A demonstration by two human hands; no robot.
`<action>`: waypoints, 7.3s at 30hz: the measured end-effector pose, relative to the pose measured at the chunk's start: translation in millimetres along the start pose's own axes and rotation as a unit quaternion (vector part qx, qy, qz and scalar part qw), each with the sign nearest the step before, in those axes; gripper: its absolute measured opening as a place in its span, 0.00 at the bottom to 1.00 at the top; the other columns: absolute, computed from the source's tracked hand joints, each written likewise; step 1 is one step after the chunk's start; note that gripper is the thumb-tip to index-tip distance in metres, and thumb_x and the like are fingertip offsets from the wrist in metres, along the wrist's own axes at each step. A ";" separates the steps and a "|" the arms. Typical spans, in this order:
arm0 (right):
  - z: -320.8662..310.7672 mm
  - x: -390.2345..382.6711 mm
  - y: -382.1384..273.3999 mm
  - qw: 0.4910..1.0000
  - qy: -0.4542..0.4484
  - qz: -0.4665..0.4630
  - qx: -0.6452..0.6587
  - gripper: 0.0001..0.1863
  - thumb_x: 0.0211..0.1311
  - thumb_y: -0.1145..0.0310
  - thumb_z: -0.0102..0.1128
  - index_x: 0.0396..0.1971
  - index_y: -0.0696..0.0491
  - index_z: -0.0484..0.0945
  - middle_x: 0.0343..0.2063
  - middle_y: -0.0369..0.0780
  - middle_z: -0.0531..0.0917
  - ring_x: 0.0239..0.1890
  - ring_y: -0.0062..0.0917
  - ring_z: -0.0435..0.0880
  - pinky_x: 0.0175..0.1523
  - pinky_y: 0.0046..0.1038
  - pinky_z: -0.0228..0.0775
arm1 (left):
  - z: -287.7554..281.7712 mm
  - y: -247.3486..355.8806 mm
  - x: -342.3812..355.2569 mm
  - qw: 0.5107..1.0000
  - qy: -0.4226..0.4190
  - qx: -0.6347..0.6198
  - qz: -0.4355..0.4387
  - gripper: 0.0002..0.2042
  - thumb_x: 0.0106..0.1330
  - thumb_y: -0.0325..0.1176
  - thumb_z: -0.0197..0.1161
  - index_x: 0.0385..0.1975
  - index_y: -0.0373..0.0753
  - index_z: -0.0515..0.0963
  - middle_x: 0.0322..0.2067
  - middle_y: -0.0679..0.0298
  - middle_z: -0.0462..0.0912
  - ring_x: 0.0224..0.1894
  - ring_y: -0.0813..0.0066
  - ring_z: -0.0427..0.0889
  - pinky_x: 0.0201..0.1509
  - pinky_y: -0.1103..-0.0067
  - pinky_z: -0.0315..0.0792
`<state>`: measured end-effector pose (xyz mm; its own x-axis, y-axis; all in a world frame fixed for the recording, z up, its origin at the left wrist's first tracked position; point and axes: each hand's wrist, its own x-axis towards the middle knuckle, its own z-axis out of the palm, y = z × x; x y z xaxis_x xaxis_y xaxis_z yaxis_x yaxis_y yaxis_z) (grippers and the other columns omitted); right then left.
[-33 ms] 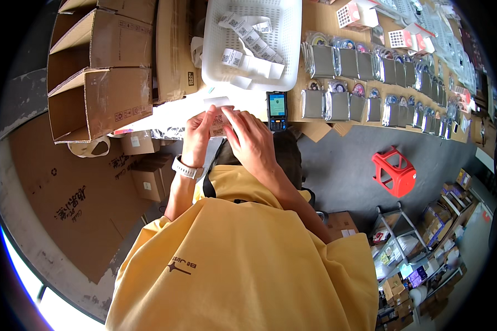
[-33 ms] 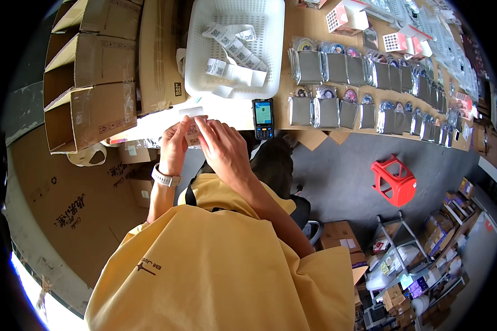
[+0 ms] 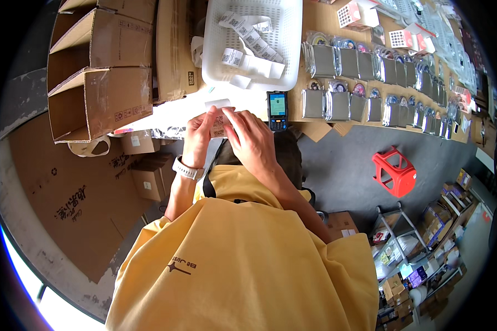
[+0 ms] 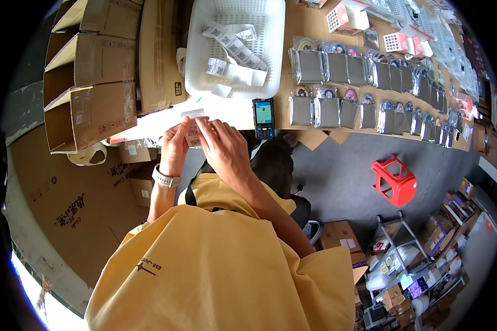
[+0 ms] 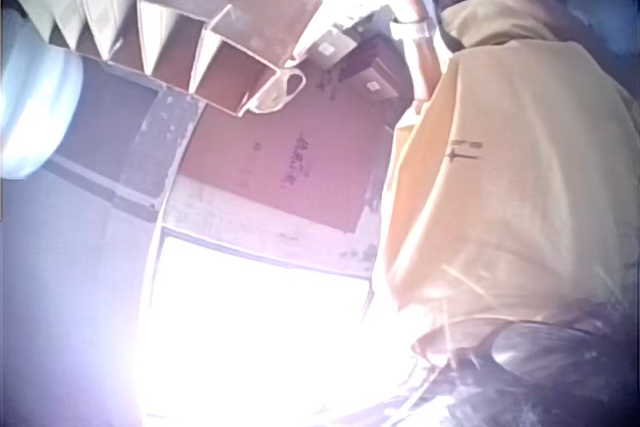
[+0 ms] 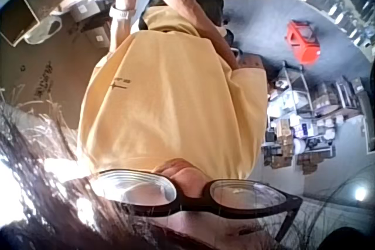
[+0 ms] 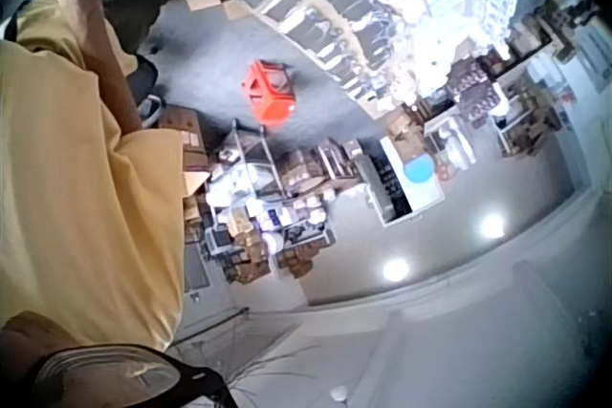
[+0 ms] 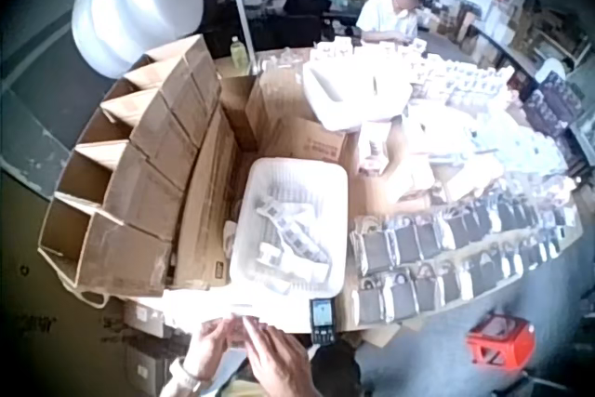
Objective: The person organizes merchandise in a storage room by unpacking small boxes and placing items into a white basket. They also use a handheld scanner to scan barcodes on labels and packages, then place the items on a table with other packaged goods.
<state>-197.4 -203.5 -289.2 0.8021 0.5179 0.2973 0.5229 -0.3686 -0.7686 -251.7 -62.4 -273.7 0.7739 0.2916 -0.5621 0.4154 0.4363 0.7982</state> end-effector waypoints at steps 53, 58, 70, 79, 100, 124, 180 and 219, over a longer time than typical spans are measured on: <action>8.9 -9.0 12.9 0.998 0.020 -0.022 -0.050 0.16 0.46 0.77 0.71 0.38 0.52 0.81 0.36 0.33 0.78 0.28 0.22 0.79 0.34 0.24 0.75 | 4.8 -6.6 2.0 0.992 0.077 -0.033 -0.094 0.11 0.71 0.37 0.58 0.32 0.37 0.82 0.29 0.70 0.80 0.32 0.85 0.76 0.39 0.82 0.69; 6.4 -9.3 12.3 0.998 0.019 -0.023 -0.051 0.16 0.45 0.79 0.69 0.38 0.53 0.81 0.36 0.34 0.78 0.28 0.22 0.79 0.33 0.24 0.75 | 1.4 -6.0 2.0 0.991 0.063 -0.038 -0.116 0.11 0.71 0.37 0.57 0.36 0.36 0.82 0.34 0.68 0.82 0.36 0.82 0.80 0.43 0.80 0.72; 0.0 -8.7 11.4 0.998 0.024 -0.036 -0.039 0.18 0.42 0.82 0.67 0.38 0.55 0.81 0.36 0.36 0.79 0.29 0.24 0.80 0.33 0.24 0.76 | 7.1 -8.7 3.9 0.992 0.068 -0.016 -0.110 0.13 0.72 0.39 0.56 0.40 0.36 0.82 0.35 0.66 0.84 0.36 0.80 0.82 0.42 0.80 0.76; -7.6 -14.0 15.3 0.999 -0.007 -0.030 -0.031 0.17 0.45 0.80 0.63 0.39 0.57 0.78 0.39 0.39 0.77 0.36 0.31 0.81 0.39 0.28 0.77 | 4.5 -12.8 10.5 0.988 0.042 -0.036 -0.143 0.16 0.72 0.40 0.55 0.47 0.34 0.79 0.41 0.62 0.84 0.42 0.76 0.83 0.46 0.77 0.77; -45.7 -17.5 -9.5 0.986 -0.031 0.064 0.154 0.10 0.49 0.82 0.67 0.32 0.55 0.78 0.40 0.38 0.76 0.36 0.29 0.78 0.33 0.27 0.75 | 0.9 -0.5 29.4 0.994 0.041 -0.055 -0.086 0.17 0.76 0.40 0.49 0.47 0.29 0.74 0.35 0.51 0.85 0.38 0.64 0.86 0.44 0.71 0.80; -135.6 -70.7 62.6 0.888 0.152 0.329 0.282 0.07 0.63 0.83 0.58 0.38 0.58 0.73 0.45 0.39 0.73 0.46 0.19 0.74 0.43 0.22 0.76 | -44.4 -14.0 305.3 0.815 0.027 0.555 0.161 0.23 0.66 0.36 0.61 0.56 0.29 0.66 0.44 0.49 0.83 0.45 0.64 0.83 0.48 0.74 0.76; -238.9 -132.0 127.3 0.838 0.223 0.457 0.200 0.06 0.60 0.82 0.59 0.35 0.56 0.74 0.47 0.42 0.75 0.46 0.23 0.75 0.38 0.23 0.76 | 247.0 -171.5 325.6 0.908 0.173 0.316 -0.212 0.60 0.35 0.63 0.77 0.62 0.29 0.51 0.61 0.43 0.56 0.64 0.46 0.61 0.67 0.62 0.60; -226.9 -117.1 131.3 0.842 0.224 0.448 0.201 0.07 0.60 0.83 0.58 0.36 0.57 0.74 0.47 0.43 0.75 0.47 0.24 0.76 0.38 0.23 0.77 | 253.8 -129.1 312.7 0.991 0.100 0.036 -0.077 0.33 0.45 0.45 0.80 0.51 0.35 0.77 0.44 0.59 0.83 0.44 0.68 0.81 0.51 0.73 0.74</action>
<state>-157.3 -487.7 -296.5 0.8983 -0.2047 -0.3889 -0.4172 -0.1193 -0.9009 58.0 -243.6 -497.6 0.5915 0.3923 -0.7044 0.5597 0.4291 0.7090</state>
